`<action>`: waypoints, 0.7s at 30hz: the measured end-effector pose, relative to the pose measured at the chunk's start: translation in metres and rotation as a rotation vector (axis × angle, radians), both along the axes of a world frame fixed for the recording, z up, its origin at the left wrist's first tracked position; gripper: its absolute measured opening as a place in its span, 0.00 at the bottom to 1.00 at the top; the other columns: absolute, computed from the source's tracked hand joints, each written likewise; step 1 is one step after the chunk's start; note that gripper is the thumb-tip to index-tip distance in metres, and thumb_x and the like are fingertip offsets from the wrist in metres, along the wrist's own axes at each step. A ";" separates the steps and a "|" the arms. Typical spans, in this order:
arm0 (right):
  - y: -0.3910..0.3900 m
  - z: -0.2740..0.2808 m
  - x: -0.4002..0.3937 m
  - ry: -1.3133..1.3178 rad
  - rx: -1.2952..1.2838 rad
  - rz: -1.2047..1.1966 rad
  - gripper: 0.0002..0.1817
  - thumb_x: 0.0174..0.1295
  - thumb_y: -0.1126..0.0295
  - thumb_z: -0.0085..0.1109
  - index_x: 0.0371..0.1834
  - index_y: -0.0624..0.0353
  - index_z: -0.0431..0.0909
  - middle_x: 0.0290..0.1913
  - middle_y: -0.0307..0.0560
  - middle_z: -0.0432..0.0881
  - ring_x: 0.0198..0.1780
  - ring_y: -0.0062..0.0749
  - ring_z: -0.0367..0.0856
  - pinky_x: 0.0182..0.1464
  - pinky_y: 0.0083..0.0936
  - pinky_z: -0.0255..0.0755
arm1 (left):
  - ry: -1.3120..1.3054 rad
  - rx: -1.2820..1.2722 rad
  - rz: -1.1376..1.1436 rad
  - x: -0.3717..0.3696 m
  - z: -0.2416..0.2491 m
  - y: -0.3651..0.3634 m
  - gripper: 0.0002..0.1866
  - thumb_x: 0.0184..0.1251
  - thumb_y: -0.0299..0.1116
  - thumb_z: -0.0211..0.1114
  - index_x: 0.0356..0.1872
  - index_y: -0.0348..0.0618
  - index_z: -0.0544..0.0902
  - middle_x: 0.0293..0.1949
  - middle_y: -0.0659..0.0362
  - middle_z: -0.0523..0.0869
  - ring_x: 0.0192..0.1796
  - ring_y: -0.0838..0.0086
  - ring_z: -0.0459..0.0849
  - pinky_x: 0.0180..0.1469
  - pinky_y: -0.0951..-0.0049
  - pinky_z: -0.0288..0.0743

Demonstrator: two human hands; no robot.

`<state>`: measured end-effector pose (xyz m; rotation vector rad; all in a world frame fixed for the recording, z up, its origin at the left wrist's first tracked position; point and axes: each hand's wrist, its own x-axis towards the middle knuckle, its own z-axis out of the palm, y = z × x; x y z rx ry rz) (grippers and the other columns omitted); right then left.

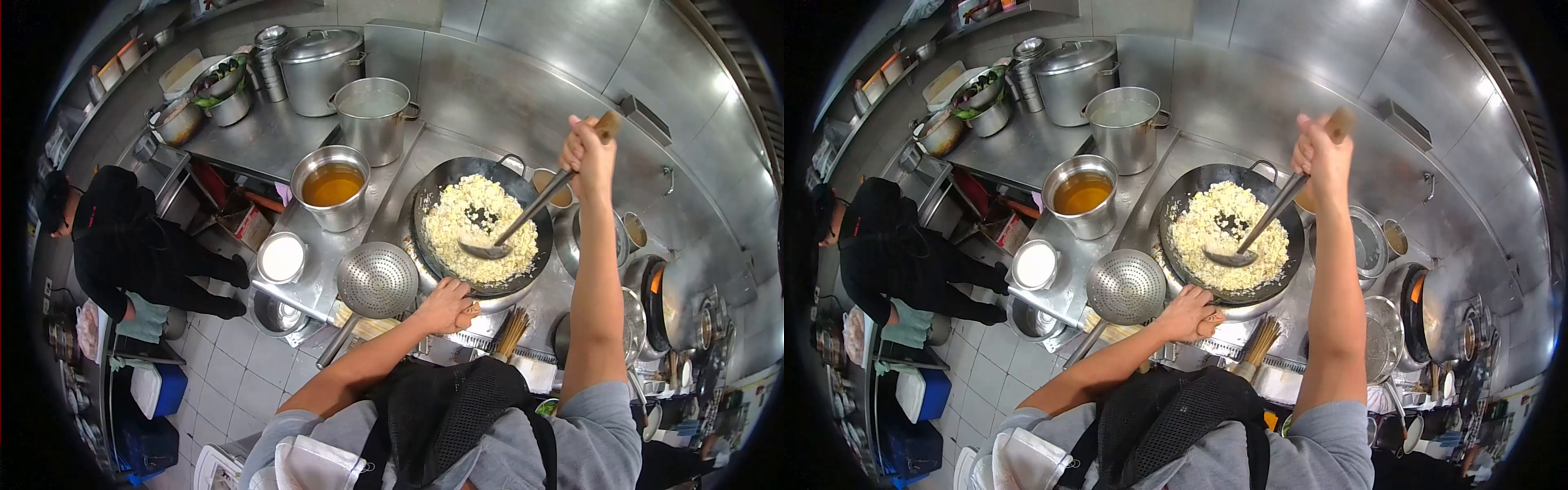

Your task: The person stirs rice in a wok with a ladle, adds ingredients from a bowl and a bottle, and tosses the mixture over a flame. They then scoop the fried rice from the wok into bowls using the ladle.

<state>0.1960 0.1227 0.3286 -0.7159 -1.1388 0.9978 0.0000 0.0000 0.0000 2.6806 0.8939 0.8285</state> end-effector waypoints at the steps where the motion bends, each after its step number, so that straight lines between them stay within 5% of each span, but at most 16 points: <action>1: -0.021 0.009 -0.010 -0.024 0.060 0.022 0.17 0.63 0.69 0.67 0.25 0.51 0.66 0.14 0.33 0.65 0.12 0.17 0.60 0.14 0.22 0.54 | 0.051 -0.027 0.014 -0.004 0.002 -0.002 0.23 0.48 0.48 0.71 0.42 0.43 0.85 0.42 0.55 0.75 0.52 0.60 0.72 0.61 0.59 0.63; 3: -0.038 -0.004 -0.016 -0.171 0.145 0.028 0.16 0.65 0.72 0.63 0.23 0.51 0.65 0.15 0.32 0.66 0.13 0.16 0.62 0.15 0.21 0.56 | 0.043 -0.070 0.026 0.022 -0.001 -0.001 0.22 0.48 0.47 0.71 0.41 0.44 0.86 0.42 0.54 0.75 0.51 0.60 0.73 0.61 0.60 0.64; 4: -0.015 -0.052 -0.036 -0.102 -0.019 -0.333 0.15 0.66 0.74 0.62 0.23 0.53 0.67 0.14 0.33 0.68 0.14 0.16 0.65 0.16 0.20 0.58 | 0.010 -0.041 0.025 0.015 -0.003 -0.001 0.21 0.48 0.47 0.70 0.41 0.44 0.86 0.41 0.54 0.75 0.51 0.60 0.73 0.61 0.60 0.64; 5: -0.004 -0.094 -0.033 -0.053 0.063 -0.051 0.13 0.65 0.73 0.64 0.24 0.55 0.70 0.15 0.34 0.71 0.16 0.16 0.69 0.18 0.19 0.61 | -0.025 -0.010 0.018 0.011 -0.006 -0.001 0.21 0.48 0.47 0.70 0.40 0.44 0.86 0.40 0.55 0.75 0.51 0.60 0.73 0.61 0.60 0.64; 7: 0.034 -0.127 -0.011 -0.174 0.144 -0.056 0.13 0.64 0.74 0.65 0.25 0.55 0.70 0.17 0.33 0.71 0.18 0.15 0.70 0.20 0.19 0.61 | -0.005 -0.003 0.014 0.006 -0.005 0.002 0.21 0.48 0.46 0.70 0.40 0.44 0.86 0.40 0.55 0.75 0.51 0.60 0.73 0.60 0.60 0.64; 11: 0.019 -0.037 0.018 -0.215 0.100 -0.127 0.17 0.66 0.72 0.63 0.22 0.52 0.67 0.17 0.29 0.68 0.17 0.14 0.62 0.19 0.19 0.54 | -0.091 0.015 0.002 0.007 -0.001 -0.002 0.14 0.50 0.42 0.64 0.32 0.43 0.84 0.39 0.54 0.75 0.49 0.59 0.74 0.59 0.59 0.65; 13: -0.003 -0.037 0.025 -0.267 0.117 -0.173 0.17 0.66 0.73 0.62 0.22 0.52 0.66 0.17 0.30 0.67 0.16 0.14 0.62 0.18 0.19 0.54 | -0.116 0.033 0.031 0.004 -0.001 -0.002 0.13 0.52 0.42 0.64 0.32 0.43 0.85 0.38 0.54 0.75 0.49 0.59 0.74 0.59 0.59 0.66; 16: 0.032 -0.131 0.018 -0.133 0.182 -0.103 0.17 0.67 0.75 0.61 0.23 0.53 0.64 0.16 0.32 0.65 0.15 0.16 0.60 0.17 0.21 0.54 | -0.036 0.010 0.004 0.003 -0.004 0.000 0.16 0.53 0.46 0.66 0.39 0.48 0.86 0.40 0.55 0.74 0.49 0.60 0.73 0.58 0.60 0.65; 21: 0.008 -0.051 -0.016 -0.036 0.183 -0.063 0.17 0.68 0.75 0.60 0.23 0.52 0.64 0.15 0.31 0.62 0.14 0.17 0.57 0.17 0.21 0.54 | -0.058 0.016 0.010 0.003 -0.003 0.001 0.17 0.53 0.45 0.66 0.39 0.45 0.86 0.39 0.55 0.74 0.48 0.60 0.73 0.57 0.60 0.65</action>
